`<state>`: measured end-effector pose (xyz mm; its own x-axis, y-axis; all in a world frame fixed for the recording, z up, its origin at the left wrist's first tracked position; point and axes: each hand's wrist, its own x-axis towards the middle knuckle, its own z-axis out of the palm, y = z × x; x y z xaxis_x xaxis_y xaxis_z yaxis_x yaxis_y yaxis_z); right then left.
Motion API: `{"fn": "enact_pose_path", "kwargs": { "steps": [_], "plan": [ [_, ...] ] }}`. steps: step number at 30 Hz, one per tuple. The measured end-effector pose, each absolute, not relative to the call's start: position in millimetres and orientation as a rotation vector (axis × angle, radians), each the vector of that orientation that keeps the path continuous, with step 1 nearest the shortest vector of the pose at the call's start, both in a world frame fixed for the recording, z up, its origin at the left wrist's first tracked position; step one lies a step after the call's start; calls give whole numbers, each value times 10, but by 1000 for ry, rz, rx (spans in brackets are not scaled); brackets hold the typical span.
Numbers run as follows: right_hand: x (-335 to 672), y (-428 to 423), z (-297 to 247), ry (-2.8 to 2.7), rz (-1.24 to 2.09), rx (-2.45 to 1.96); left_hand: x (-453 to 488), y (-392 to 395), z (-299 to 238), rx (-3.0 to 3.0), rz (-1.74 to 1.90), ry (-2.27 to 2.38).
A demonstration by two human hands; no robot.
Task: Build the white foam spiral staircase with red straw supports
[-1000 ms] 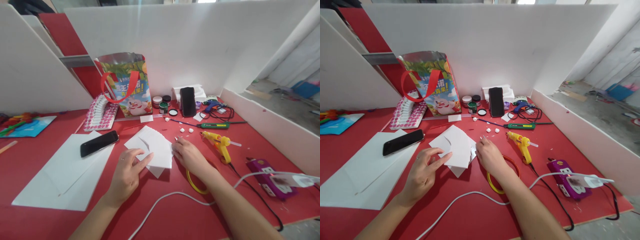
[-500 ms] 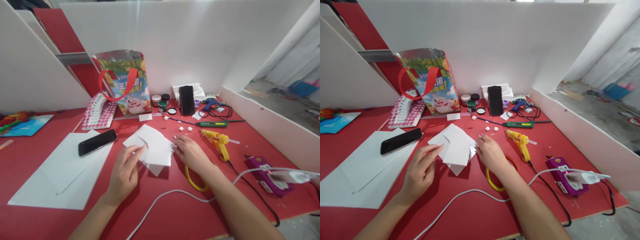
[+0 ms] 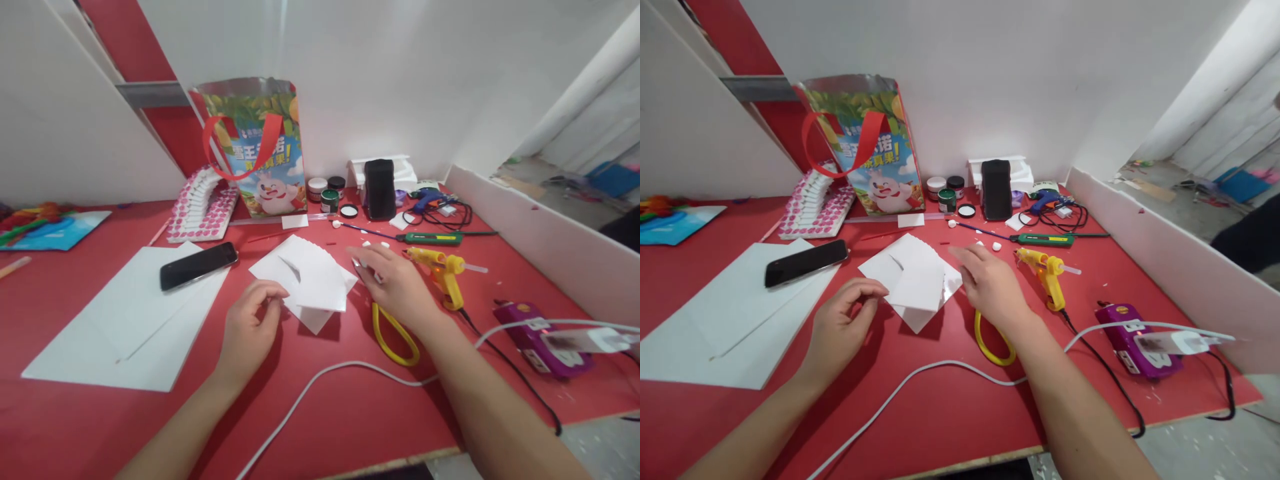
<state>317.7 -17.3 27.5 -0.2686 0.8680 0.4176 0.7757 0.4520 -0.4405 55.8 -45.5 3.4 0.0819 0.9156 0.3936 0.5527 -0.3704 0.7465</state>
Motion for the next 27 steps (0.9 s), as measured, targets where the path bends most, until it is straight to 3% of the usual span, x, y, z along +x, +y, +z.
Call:
{"fn": "enact_pose_path", "kwargs": {
  "steps": [6, 11, 27],
  "plan": [
    [3190, -228, 381, -2190, 326, -1042, 704, -540, 25, 1887, 1043, 1309],
    [3182, -262, 387, -2334, 410, -980, 850, -573, 17, 1852, 1109, 1321],
    [3146, -131, 140, -2419, 135, -997, 815, -610, -151, 1806, 1169, 1463]
  ]
}}
